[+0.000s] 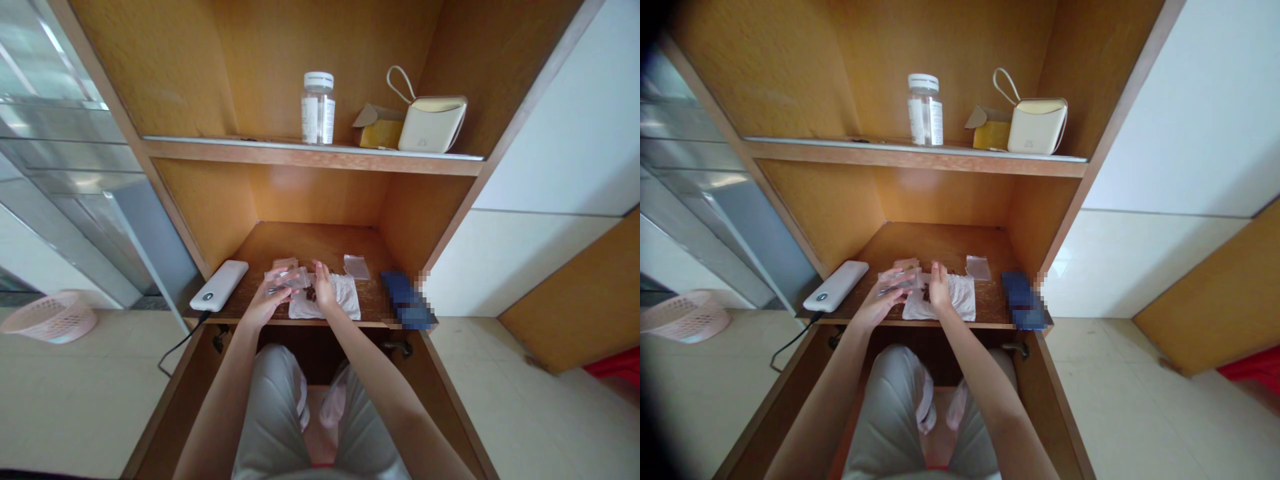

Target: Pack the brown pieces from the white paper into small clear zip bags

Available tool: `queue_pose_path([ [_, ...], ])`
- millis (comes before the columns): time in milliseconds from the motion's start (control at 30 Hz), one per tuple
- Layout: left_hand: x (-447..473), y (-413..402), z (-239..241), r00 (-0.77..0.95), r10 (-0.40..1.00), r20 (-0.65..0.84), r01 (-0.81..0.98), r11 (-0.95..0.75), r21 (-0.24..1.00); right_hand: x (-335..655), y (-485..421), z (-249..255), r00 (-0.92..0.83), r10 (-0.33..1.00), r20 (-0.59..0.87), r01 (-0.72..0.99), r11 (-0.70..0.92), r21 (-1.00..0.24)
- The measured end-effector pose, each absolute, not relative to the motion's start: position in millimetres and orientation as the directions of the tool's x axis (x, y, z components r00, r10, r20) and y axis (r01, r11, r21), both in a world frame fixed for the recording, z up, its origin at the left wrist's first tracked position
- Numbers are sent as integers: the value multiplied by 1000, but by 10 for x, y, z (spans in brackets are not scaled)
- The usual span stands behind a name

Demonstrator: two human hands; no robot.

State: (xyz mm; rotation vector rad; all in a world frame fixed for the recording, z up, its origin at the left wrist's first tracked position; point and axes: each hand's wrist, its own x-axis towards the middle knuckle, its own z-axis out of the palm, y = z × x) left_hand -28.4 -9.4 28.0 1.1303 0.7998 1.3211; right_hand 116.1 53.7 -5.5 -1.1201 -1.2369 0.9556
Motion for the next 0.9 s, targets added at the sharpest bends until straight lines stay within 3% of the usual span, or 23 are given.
queue_pose_path([
  [400, -270, -90, 342, 141, 988, 61, -187, -34, 982, 1142, 554, -118, 108, 977, 185, -51, 191, -980],
  [900, -231, 76, 268, 206, 974, 94, 16, -100, 995, 1120, 581, -151, 89, 979, 185, -63, 191, -980],
])
